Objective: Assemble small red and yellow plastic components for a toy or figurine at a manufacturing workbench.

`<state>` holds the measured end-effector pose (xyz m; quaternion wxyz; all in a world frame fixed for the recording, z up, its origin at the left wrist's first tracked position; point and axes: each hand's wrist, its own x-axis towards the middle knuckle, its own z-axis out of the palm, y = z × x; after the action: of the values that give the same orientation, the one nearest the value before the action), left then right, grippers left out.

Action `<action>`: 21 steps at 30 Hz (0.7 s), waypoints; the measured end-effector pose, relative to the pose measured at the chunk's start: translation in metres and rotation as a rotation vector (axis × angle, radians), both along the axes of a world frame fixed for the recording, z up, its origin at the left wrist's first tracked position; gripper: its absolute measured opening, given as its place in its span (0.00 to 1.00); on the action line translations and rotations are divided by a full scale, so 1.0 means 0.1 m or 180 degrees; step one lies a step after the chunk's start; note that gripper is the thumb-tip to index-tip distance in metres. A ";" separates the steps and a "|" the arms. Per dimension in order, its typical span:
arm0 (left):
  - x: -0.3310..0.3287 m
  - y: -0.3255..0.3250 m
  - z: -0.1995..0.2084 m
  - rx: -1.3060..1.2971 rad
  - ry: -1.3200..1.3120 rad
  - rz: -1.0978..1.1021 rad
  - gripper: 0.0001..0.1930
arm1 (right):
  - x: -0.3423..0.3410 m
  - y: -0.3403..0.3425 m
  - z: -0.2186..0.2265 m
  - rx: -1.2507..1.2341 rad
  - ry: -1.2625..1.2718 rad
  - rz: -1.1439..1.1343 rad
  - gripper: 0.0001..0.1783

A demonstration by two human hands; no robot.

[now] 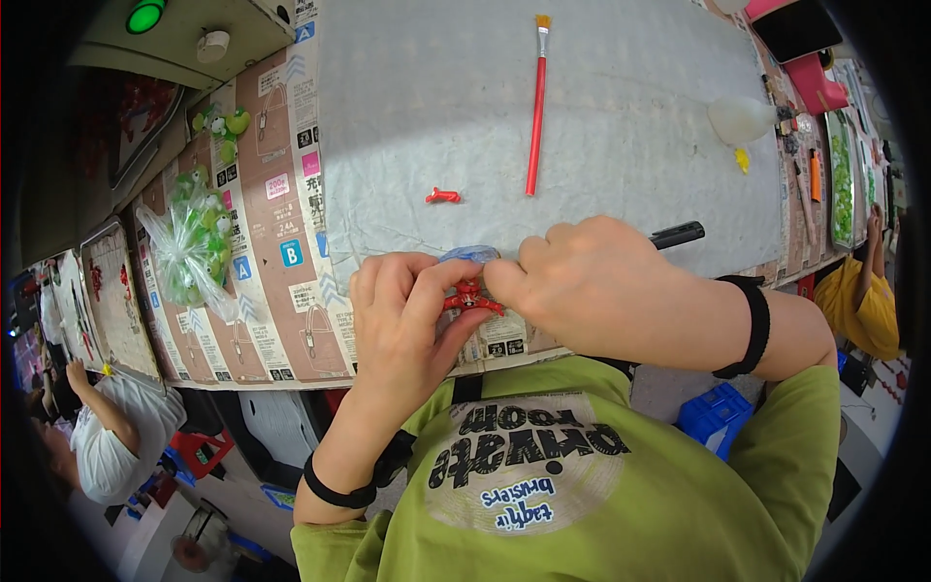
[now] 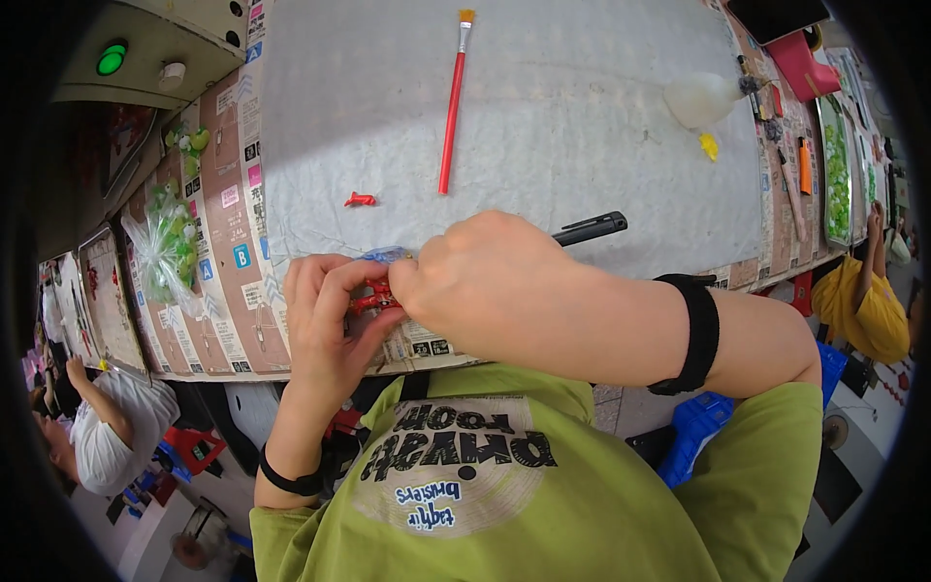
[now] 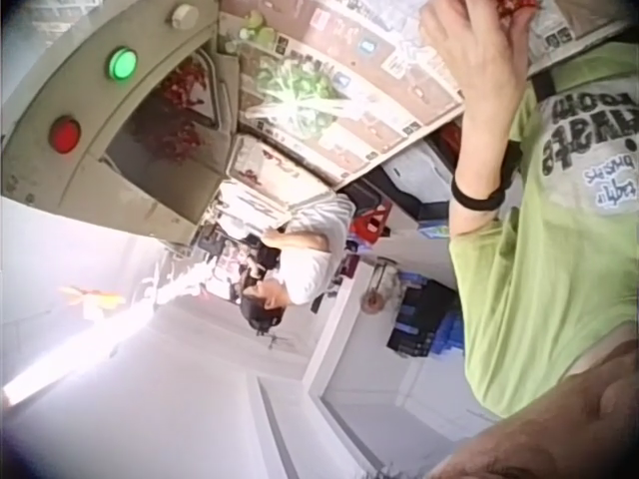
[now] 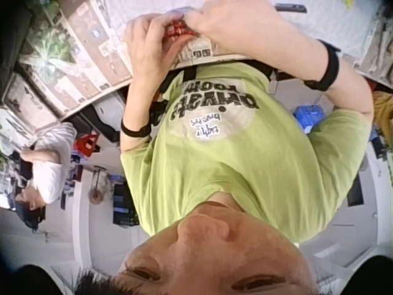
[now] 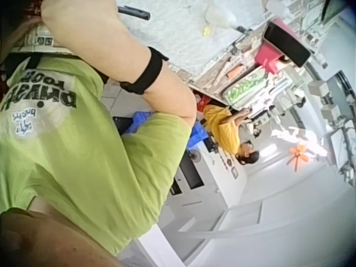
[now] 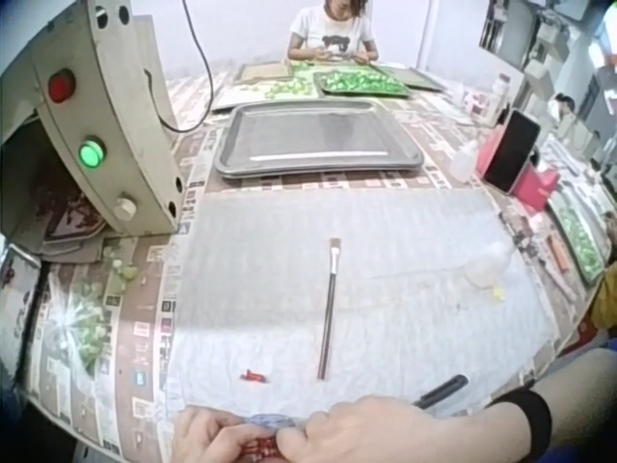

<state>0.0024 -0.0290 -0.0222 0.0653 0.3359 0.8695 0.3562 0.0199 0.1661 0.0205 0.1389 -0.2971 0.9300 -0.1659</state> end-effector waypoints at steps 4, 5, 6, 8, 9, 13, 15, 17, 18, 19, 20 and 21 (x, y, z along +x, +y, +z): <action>-0.01 0.00 -0.01 0.0004 0.0065 -0.0029 0.20 | 0.05 -0.03 -0.03 0.0159 0.0123 0.0009 0.05; 0.00 0.00 0.00 0.0011 0.0049 -0.0019 0.20 | 0.06 -0.04 -0.04 0.0163 0.0182 0.0008 0.06; 0.00 0.00 0.00 0.0016 0.0033 -0.0009 0.20 | 0.07 -0.04 -0.05 0.0166 0.0242 0.0006 0.06; 0.00 0.01 0.00 0.0017 0.0048 -0.0018 0.20 | 0.08 -0.05 -0.04 0.0236 0.0258 0.0006 0.06; 0.00 0.01 0.00 0.0013 0.0066 -0.0022 0.20 | 0.09 -0.05 -0.04 0.0301 0.0276 0.0013 0.07; 0.00 0.02 0.01 0.0008 0.0062 -0.0026 0.20 | 0.11 -0.05 -0.11 0.0285 0.0588 -0.0034 0.07; 0.00 0.02 0.01 0.0012 0.0109 -0.0021 0.20 | 0.11 -0.06 -0.10 0.0263 0.0591 -0.0066 0.08; 0.00 0.02 0.01 0.0019 0.0104 -0.0023 0.20 | 0.11 -0.06 -0.10 0.0274 0.0575 -0.0062 0.08; 0.00 0.02 0.01 0.0022 0.0097 -0.0023 0.20 | 0.11 -0.06 -0.09 0.0282 0.0557 -0.0057 0.08; 0.00 0.02 0.01 0.0026 0.0100 -0.0025 0.20 | 0.10 -0.08 -0.07 0.0286 0.0560 -0.0059 0.08; 0.00 0.02 0.01 0.0034 0.0115 -0.0016 0.20 | 0.09 -0.09 -0.02 0.0346 0.0303 -0.0069 0.08; 0.00 0.02 0.01 0.0042 0.0129 -0.0007 0.20 | 0.08 -0.10 0.01 0.0406 0.0045 -0.0080 0.08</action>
<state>0.0025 -0.0267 -0.0214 0.0459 0.3444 0.8679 0.3550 0.0284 0.1559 0.0213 0.1488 -0.2772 0.9433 -0.1059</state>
